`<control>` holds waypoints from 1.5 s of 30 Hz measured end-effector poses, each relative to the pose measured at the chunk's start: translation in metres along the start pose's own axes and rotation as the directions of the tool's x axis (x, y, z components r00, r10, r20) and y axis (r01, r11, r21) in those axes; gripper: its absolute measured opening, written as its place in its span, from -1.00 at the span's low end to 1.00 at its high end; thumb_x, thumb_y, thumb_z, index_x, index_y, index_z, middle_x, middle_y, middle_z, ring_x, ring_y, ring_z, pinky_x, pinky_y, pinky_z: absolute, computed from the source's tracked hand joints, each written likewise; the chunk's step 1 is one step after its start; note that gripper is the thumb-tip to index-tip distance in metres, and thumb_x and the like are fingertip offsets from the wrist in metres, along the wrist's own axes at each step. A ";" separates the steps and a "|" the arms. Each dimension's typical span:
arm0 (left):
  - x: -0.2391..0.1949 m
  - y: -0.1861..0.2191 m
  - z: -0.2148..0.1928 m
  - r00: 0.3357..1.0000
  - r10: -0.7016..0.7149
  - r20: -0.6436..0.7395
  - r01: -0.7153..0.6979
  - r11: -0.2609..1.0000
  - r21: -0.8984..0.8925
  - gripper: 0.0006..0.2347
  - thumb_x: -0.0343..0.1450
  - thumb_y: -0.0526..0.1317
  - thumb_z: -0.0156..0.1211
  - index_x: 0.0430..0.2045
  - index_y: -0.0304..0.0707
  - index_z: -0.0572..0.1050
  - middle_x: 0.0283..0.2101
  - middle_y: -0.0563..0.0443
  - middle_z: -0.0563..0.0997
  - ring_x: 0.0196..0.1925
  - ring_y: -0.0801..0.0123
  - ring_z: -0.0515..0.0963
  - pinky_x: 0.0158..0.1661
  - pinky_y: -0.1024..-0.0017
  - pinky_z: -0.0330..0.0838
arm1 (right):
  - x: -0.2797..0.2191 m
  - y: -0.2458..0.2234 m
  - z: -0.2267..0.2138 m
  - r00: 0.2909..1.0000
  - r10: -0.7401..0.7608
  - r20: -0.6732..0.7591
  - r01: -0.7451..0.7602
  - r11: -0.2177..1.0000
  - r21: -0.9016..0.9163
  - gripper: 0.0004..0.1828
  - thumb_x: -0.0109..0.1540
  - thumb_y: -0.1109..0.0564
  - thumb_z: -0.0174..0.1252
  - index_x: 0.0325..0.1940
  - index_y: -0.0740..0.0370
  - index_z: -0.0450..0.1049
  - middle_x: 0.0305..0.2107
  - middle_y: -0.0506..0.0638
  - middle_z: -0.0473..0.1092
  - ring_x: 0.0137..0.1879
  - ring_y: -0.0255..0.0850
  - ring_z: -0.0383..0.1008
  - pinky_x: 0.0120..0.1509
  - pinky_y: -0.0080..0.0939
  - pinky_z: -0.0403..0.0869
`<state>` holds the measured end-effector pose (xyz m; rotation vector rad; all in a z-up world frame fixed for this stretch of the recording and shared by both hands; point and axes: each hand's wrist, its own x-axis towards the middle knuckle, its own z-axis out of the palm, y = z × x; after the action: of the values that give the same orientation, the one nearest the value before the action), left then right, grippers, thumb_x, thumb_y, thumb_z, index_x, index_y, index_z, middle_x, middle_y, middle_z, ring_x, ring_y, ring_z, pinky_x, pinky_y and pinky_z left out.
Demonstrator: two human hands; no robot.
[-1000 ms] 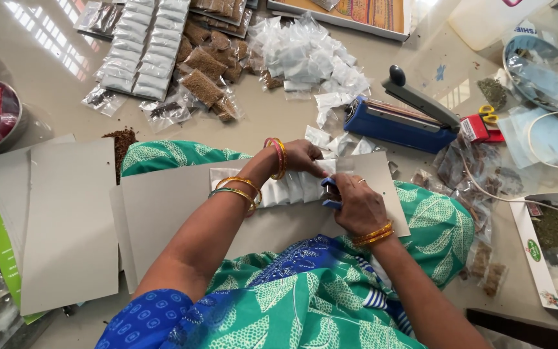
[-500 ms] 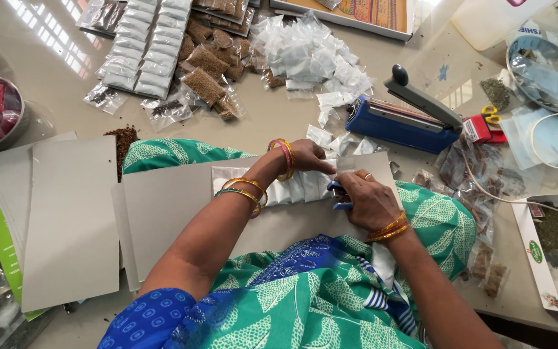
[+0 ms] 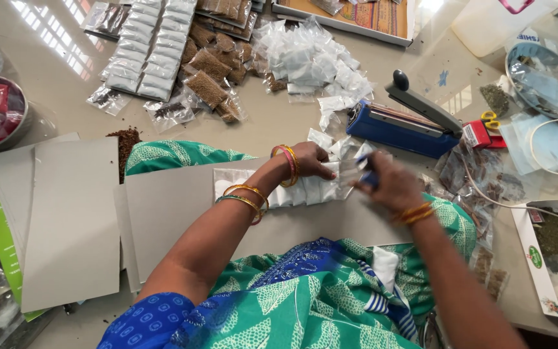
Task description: The person staples small white sachets onto cardboard backing for retail packaging.
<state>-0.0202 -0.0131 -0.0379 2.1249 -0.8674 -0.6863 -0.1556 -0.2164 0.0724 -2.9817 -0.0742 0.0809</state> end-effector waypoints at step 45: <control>-0.066 0.075 -0.015 0.981 0.135 -0.138 -0.111 0.980 0.168 -0.63 0.27 0.10 0.36 -0.17 -0.06 0.65 -0.24 -0.18 0.69 -0.11 -0.05 0.65 -0.08 0.08 0.50 | 0.043 -0.048 -0.098 0.819 -0.241 0.521 0.433 0.855 -0.284 -0.45 0.12 -0.34 0.24 0.09 -0.09 0.51 -0.22 0.07 0.52 -0.08 0.06 0.54 -0.03 0.07 0.49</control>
<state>-0.0791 0.0045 0.0424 2.2092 -0.9900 -0.4004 -0.1094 -0.1821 0.1741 -3.1947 -0.7791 0.8416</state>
